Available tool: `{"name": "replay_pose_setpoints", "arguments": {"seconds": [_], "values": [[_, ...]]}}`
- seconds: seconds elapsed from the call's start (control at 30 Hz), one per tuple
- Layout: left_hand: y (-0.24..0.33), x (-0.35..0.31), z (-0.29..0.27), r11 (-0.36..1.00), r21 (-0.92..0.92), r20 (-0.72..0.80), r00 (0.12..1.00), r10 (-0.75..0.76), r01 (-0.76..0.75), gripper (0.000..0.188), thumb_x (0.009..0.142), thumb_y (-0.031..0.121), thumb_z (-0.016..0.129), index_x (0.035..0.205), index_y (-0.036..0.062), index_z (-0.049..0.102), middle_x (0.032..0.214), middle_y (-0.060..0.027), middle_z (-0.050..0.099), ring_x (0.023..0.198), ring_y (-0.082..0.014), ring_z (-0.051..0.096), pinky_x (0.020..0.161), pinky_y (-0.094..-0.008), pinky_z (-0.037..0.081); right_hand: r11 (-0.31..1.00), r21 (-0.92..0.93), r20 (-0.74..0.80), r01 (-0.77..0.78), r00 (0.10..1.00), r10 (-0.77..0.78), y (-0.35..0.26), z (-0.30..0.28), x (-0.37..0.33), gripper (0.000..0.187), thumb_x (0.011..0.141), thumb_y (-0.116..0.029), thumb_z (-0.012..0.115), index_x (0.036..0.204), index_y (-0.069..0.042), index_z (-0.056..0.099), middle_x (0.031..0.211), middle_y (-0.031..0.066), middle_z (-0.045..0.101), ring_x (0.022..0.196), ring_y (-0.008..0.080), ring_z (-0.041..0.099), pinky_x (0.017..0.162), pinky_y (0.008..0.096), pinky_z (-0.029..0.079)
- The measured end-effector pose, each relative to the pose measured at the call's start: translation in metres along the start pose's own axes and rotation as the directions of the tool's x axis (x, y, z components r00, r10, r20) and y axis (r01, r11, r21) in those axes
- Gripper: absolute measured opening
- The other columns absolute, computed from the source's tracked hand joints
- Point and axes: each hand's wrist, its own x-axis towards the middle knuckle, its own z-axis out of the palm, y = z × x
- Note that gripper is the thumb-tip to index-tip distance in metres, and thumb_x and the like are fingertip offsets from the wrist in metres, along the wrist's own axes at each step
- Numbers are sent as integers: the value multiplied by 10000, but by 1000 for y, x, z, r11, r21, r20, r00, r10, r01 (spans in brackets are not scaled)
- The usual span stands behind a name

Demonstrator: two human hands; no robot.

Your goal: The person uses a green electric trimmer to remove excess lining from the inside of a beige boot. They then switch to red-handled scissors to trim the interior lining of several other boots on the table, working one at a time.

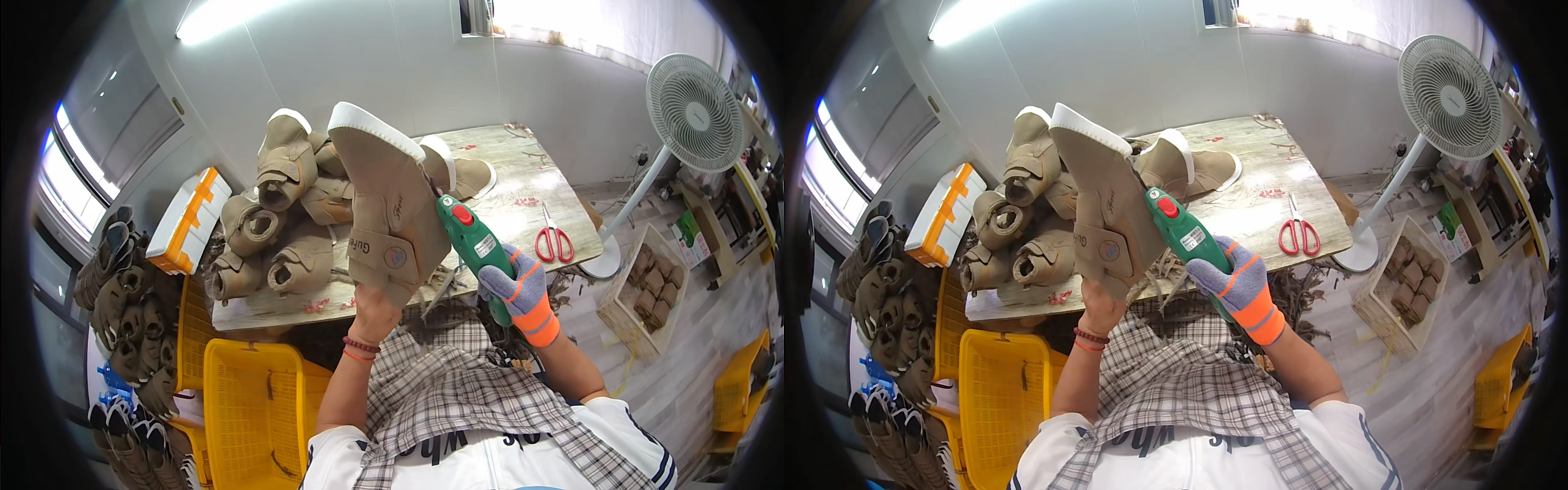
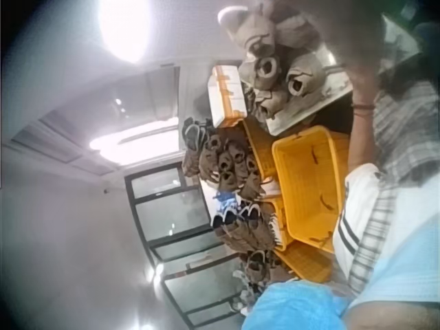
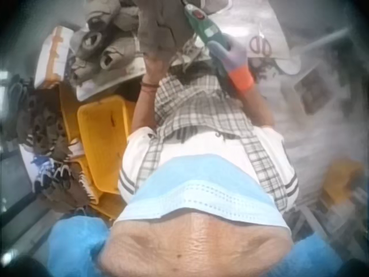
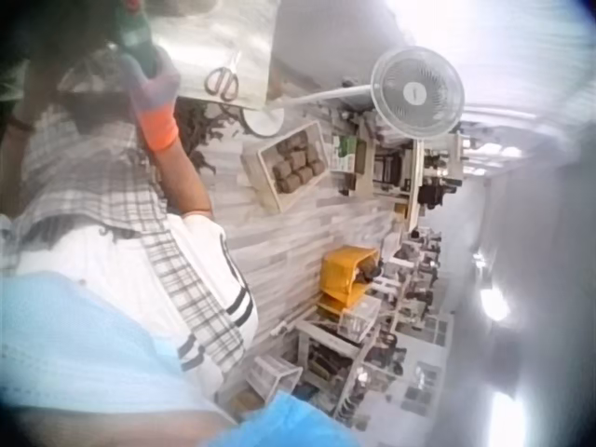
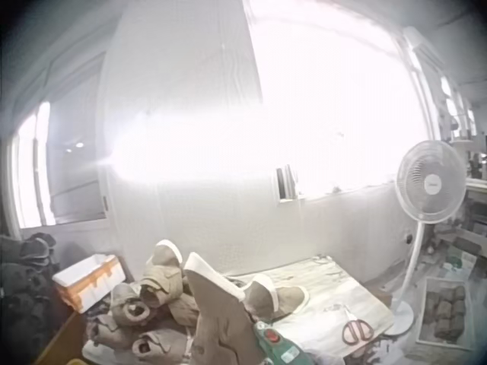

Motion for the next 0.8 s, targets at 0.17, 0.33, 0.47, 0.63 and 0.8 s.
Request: {"name": "replay_pose_setpoints", "arguments": {"seconds": [0.17,0.33,0.47,0.63,0.8], "values": [[5,-12,8,824,-414,52,913,-404,388,305,714,-9,637,1018,-20,607,1071,-173,580,977,-338,572,808,-397,483,1000,-4,-4,20,1000,-20,-1,2,6,379,795,-211,703,1067,14,567,725,7,594,604,52,524,529,195,426],[17,-32,-15,790,-387,-90,833,-545,475,371,705,0,661,1066,-22,581,1101,-176,573,974,-363,560,821,-405,461,991,-99,-64,87,994,-94,8,-6,16,357,788,-196,708,1047,12,576,734,11,599,617,46,519,541,196,432],[8,21,-78,54,-962,109,561,-820,267,294,933,166,466,1158,-21,499,1202,-130,545,1021,-245,564,910,-399,452,907,-371,-68,197,969,-238,31,-19,11,450,720,-169,751,1087,19,572,792,47,644,681,81,578,611,235,484],[-49,21,-111,-507,-862,438,490,-754,-10,353,953,245,419,1191,-7,487,1181,-166,556,1105,-280,535,941,-442,440,538,-710,176,454,854,-489,43,-29,-4,534,603,-219,810,1045,-4,601,787,127,657,662,217,638,609,297,504],[-71,-8,-108,-590,-797,495,421,-760,-130,263,958,201,398,1010,15,575,1065,-146,609,1022,-256,577,916,-447,453,266,-777,324,571,724,-609,50,-28,-3,595,531,-300,842,1027,-58,619,762,98,648,584,259,588,556,329,482]]}}
